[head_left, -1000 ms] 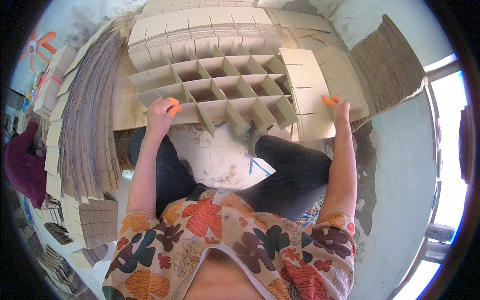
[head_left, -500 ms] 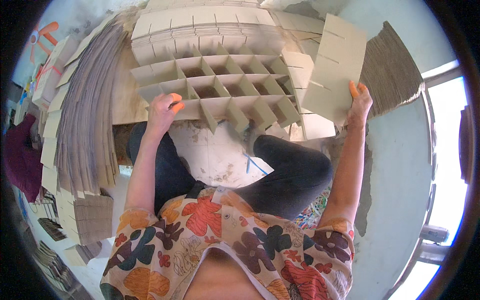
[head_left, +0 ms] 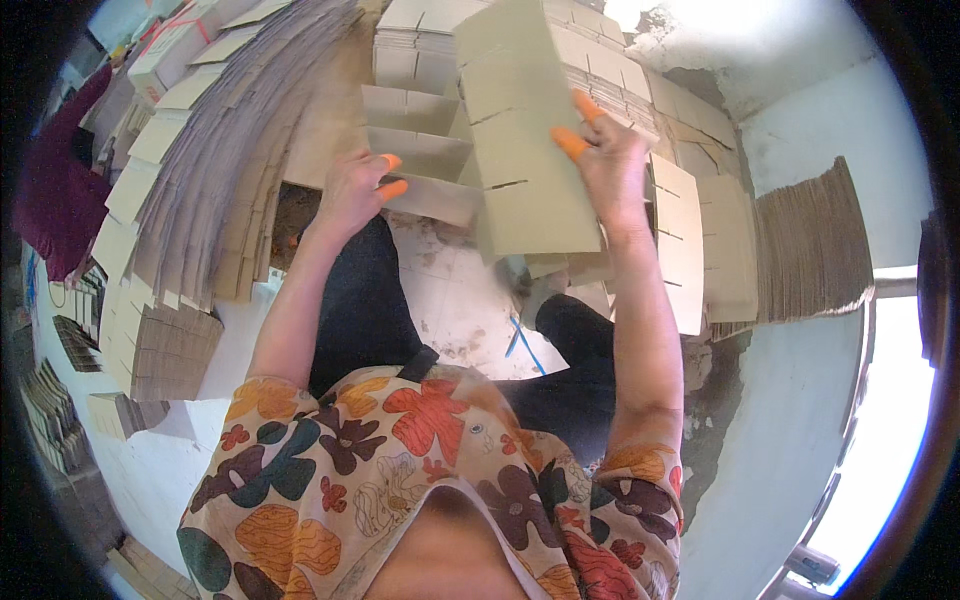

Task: The person sits on the floor and repeatedly folds pre-cut cardboard sheets into multi-compartment dividers. They insert each finished divider into a stack and continue the process with new sheets.

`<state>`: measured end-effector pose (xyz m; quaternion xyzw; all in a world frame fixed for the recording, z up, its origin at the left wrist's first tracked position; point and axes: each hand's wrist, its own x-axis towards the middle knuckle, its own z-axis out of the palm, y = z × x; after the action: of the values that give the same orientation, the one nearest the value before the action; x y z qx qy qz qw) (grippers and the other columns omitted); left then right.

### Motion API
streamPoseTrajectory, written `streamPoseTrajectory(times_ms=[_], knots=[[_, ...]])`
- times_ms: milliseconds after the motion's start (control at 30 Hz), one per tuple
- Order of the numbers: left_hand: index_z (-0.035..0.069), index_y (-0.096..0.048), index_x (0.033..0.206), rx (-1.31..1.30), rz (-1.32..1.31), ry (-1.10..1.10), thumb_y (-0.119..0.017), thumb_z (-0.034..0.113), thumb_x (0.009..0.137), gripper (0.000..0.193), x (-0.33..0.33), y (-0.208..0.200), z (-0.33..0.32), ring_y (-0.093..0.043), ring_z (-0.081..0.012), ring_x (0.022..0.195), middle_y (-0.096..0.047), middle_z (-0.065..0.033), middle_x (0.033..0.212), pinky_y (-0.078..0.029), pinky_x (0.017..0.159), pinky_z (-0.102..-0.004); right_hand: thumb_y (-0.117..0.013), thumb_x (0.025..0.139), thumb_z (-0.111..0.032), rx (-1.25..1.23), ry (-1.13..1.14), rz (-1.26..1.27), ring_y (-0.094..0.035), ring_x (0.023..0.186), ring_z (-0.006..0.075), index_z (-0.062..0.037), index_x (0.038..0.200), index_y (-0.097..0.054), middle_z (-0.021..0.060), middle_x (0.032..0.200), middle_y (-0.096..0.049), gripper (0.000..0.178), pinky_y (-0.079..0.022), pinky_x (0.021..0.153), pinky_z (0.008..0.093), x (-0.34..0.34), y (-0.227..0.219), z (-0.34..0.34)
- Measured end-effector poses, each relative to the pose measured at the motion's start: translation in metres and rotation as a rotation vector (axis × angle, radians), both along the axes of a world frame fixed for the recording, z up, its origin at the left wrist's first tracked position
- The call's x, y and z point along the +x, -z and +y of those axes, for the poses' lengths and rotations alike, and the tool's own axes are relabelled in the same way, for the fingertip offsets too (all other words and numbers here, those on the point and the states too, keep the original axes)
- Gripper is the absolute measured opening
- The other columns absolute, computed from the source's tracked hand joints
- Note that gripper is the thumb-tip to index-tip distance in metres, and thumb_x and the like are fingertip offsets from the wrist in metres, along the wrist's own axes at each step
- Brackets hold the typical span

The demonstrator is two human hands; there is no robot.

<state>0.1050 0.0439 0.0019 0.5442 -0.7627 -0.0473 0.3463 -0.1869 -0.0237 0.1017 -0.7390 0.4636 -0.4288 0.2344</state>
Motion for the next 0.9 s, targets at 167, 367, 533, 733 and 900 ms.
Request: streamPoseTrajectory(times_ms=[167, 367, 533, 733, 900], knots=[[0.003, -0.064, 0.084, 0.003, 0.126, 0.048, -0.073, 0.005, 0.069, 0.018, 0.003, 0.022, -0.005, -0.061, -0.0287, 0.076, -0.064, -0.0127, 0.081, -0.049, 0.066, -0.0363, -0.071, 0.073, -0.008, -0.009, -0.040, 0.169, -0.064, 0.071, 0.0325, 0.0014, 0.112, -0.060, 0.0243, 0.082, -0.062, 0.042, -0.049, 0.064, 0.0351, 0.058, -0.007, 0.000], [0.003, -0.061, 0.079, 0.050, 0.135, 0.020, -0.070, 0.003, 0.069, 0.014, -0.002, 0.022, -0.010, -0.059, -0.0298, 0.073, -0.060, -0.0132, 0.073, -0.047, 0.063, -0.0379, -0.072, 0.070, -0.006, -0.106, -0.029, 0.240, -0.061, 0.071, 0.0389, 0.0039, 0.099, -0.063, 0.0249, 0.075, -0.060, 0.032, -0.048, 0.063, 0.0405, 0.079, 0.010, -0.016], [0.002, -0.060, 0.077, 0.000, 0.119, 0.035, -0.070, 0.003, 0.068, 0.014, 0.001, 0.028, -0.013, -0.058, -0.0311, 0.072, -0.059, -0.0131, 0.071, -0.047, 0.063, -0.0394, -0.070, 0.072, -0.004, -0.142, -0.069, 0.309, -0.059, 0.064, 0.0267, 0.0013, 0.104, -0.060, 0.0231, 0.077, -0.061, 0.034, -0.048, 0.062, 0.0347, 0.086, 0.010, -0.023], [0.002, -0.060, 0.076, -0.023, 0.146, 0.038, -0.070, 0.003, 0.067, 0.014, -0.002, 0.026, -0.015, -0.058, -0.0315, 0.072, -0.060, -0.0134, 0.072, -0.047, 0.063, -0.0399, -0.068, 0.073, -0.006, -0.092, -0.081, 0.263, -0.057, 0.068, 0.0382, 0.0038, 0.092, -0.061, 0.0260, 0.073, -0.058, 0.023, -0.048, 0.062, 0.0398, 0.093, 0.012, -0.021], [0.001, -0.061, 0.076, 0.024, 0.163, 0.023, -0.070, 0.001, 0.066, 0.013, -0.002, 0.023, -0.014, -0.059, -0.0309, 0.071, -0.061, -0.0137, 0.072, -0.047, 0.063, -0.0391, -0.069, 0.076, -0.009, -0.115, -0.091, 0.396, -0.050, 0.052, 0.0282, 0.0025, 0.107, -0.062, 0.0236, 0.069, -0.057, 0.034, -0.044, 0.054, 0.0342, 0.099, 0.006, -0.019]])
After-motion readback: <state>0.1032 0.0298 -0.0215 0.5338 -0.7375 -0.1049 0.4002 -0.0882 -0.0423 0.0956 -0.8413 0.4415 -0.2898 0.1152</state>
